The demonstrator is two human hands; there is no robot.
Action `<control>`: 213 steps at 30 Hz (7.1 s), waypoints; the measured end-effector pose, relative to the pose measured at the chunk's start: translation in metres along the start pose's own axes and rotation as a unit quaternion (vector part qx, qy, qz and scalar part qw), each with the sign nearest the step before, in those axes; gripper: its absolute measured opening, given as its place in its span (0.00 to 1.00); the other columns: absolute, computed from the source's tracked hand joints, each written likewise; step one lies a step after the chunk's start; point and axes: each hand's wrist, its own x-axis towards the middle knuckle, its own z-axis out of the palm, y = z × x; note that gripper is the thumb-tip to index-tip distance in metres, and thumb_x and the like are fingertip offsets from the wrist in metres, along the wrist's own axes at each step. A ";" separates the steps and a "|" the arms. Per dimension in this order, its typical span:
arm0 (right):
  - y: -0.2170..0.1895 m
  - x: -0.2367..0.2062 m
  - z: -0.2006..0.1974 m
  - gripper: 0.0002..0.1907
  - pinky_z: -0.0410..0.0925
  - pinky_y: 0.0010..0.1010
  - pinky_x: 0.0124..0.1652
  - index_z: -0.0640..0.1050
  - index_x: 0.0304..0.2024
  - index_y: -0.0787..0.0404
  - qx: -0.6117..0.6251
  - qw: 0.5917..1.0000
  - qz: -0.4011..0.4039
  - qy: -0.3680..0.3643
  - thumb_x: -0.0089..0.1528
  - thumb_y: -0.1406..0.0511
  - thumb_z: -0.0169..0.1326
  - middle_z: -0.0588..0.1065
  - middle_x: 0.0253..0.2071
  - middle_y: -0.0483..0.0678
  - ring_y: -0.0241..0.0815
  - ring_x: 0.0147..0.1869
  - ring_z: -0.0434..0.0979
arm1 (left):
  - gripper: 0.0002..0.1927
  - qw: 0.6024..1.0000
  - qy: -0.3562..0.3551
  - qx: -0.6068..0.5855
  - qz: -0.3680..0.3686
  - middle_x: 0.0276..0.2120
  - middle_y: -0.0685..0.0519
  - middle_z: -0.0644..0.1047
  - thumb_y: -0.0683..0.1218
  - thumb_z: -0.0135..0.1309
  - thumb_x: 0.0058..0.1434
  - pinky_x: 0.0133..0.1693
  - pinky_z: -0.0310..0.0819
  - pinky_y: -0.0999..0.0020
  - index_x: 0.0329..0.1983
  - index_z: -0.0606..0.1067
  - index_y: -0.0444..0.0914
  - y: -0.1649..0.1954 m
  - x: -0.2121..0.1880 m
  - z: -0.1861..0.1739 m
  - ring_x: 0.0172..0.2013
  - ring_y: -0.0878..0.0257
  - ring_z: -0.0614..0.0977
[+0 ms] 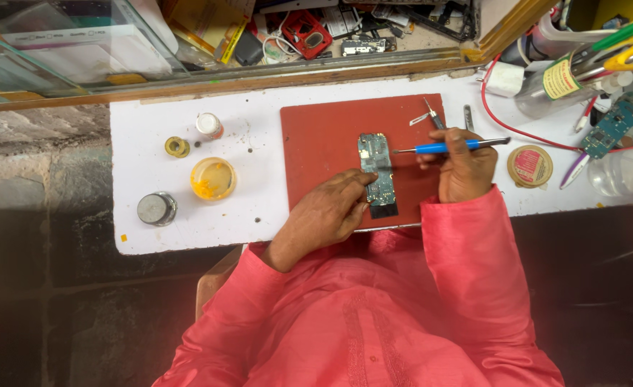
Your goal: The person works on a green circuit board at a repair bench. They apply paste with a brush, position a small component on the board, hold the board steady, and use a soldering iron to solder the component, repositioning the board to work on different areas.
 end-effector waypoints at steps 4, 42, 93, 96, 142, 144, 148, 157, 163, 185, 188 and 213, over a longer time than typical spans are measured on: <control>-0.021 -0.009 -0.022 0.19 0.75 0.38 0.36 0.78 0.43 0.70 0.044 0.998 0.043 0.033 0.72 0.57 0.60 0.77 0.33 0.56 0.49 0.35 0.80 | 0.09 1.000 0.009 -0.009 0.003 0.56 0.41 0.77 0.38 0.52 0.65 0.58 0.74 0.54 0.46 0.70 0.31 0.000 0.000 -0.002 0.59 0.43 0.77; -0.135 0.080 -0.115 0.19 0.73 0.19 0.37 0.63 0.64 0.67 -0.445 0.856 -0.243 0.102 0.75 0.73 0.56 0.77 0.40 0.46 0.31 0.39 0.81 | 0.01 0.946 0.149 -0.256 -0.131 0.46 0.45 0.80 0.36 0.47 0.71 0.53 0.76 0.66 0.43 0.67 0.34 -0.025 -0.019 0.003 0.46 0.61 0.80; -0.031 0.091 0.054 0.14 0.72 0.44 0.48 0.72 0.51 0.60 -0.775 0.441 -0.189 -0.411 0.62 0.73 0.47 0.77 0.36 0.57 0.58 0.50 0.76 | 0.02 0.930 0.181 -0.285 -0.144 0.39 0.48 0.78 0.35 0.49 0.71 0.46 0.77 0.70 0.42 0.68 0.33 -0.035 -0.023 0.007 0.41 0.64 0.80; -0.032 0.095 0.062 0.15 0.72 0.44 0.49 0.70 0.54 0.62 -0.798 0.388 -0.142 -0.440 0.63 0.72 0.47 0.77 0.36 0.58 0.58 0.51 0.76 | 0.02 0.929 0.185 -0.286 -0.141 0.39 0.49 0.78 0.36 0.49 0.71 0.47 0.77 0.70 0.43 0.68 0.33 -0.035 -0.023 0.007 0.41 0.64 0.79; 0.079 -0.004 0.257 0.06 0.72 0.32 0.38 0.82 0.37 0.63 -0.299 0.816 -0.165 -0.466 0.57 0.73 0.59 0.77 0.38 0.49 0.44 0.39 0.80 | 0.13 0.981 0.042 -0.031 -0.188 0.43 0.43 0.79 0.42 0.60 0.58 0.47 0.74 0.56 0.46 0.76 0.36 0.017 -0.097 -0.051 0.45 0.46 0.80; 0.090 -0.011 0.260 0.05 0.71 0.36 0.42 0.82 0.35 0.62 -0.327 0.800 -0.237 -0.444 0.56 0.73 0.61 0.76 0.38 0.48 0.47 0.42 0.76 | 0.07 0.972 0.103 -0.012 -0.213 0.40 0.45 0.77 0.40 0.59 0.60 0.45 0.75 0.59 0.40 0.75 0.36 0.019 -0.111 -0.067 0.43 0.49 0.80; 0.100 -0.022 0.260 0.06 0.68 0.39 0.45 0.82 0.34 0.62 -0.390 0.777 -0.278 -0.409 0.54 0.73 0.61 0.74 0.38 0.49 0.51 0.44 0.71 | 0.05 0.953 0.196 -0.001 -0.232 0.45 0.45 0.77 0.36 0.55 0.59 0.46 0.74 0.62 0.36 0.71 0.33 0.016 -0.125 -0.089 0.43 0.51 0.80; 0.113 -0.023 0.256 0.06 0.69 0.37 0.46 0.81 0.36 0.62 -0.377 0.792 -0.283 -0.388 0.56 0.73 0.61 0.74 0.39 0.48 0.49 0.47 0.71 | 0.04 0.936 0.211 -0.024 -0.281 0.50 0.44 0.76 0.35 0.52 0.58 0.44 0.76 0.64 0.35 0.70 0.30 0.010 -0.127 -0.093 0.39 0.53 0.81; 0.108 -0.026 0.253 0.05 0.68 0.36 0.45 0.82 0.34 0.61 -0.374 0.802 -0.224 -0.409 0.55 0.72 0.62 0.75 0.36 0.47 0.48 0.45 0.71 | 0.04 0.934 0.212 -0.031 -0.285 0.50 0.44 0.76 0.35 0.52 0.58 0.43 0.76 0.64 0.35 0.69 0.30 0.011 -0.126 -0.093 0.39 0.54 0.81; -0.010 -0.032 0.055 0.07 0.71 0.19 0.46 0.80 0.45 0.68 -0.173 0.983 -0.061 -0.027 0.64 0.76 0.63 0.80 0.41 0.47 0.30 0.42 0.77 | 0.04 0.965 0.134 -0.082 -0.209 0.47 0.47 0.78 0.37 0.54 0.60 0.47 0.76 0.61 0.37 0.71 0.34 0.028 -0.092 -0.064 0.46 0.53 0.82; -0.005 -0.031 0.035 0.06 0.61 0.17 0.37 0.82 0.45 0.68 -0.276 0.961 -0.020 0.005 0.66 0.75 0.64 0.77 0.37 0.46 0.27 0.34 0.66 | 0.04 0.975 0.086 -0.106 -0.174 0.49 0.48 0.79 0.38 0.54 0.62 0.48 0.77 0.62 0.37 0.71 0.36 0.028 -0.065 -0.041 0.49 0.53 0.81; 0.002 -0.010 0.054 0.05 0.72 0.23 0.41 0.82 0.41 0.66 -0.402 0.906 -0.121 -0.059 0.62 0.76 0.63 0.80 0.40 0.48 0.34 0.41 0.79 | 0.05 0.987 0.020 -0.111 -0.114 0.52 0.47 0.80 0.41 0.56 0.60 0.53 0.75 0.58 0.33 0.71 0.37 0.004 -0.011 0.007 0.49 0.53 0.81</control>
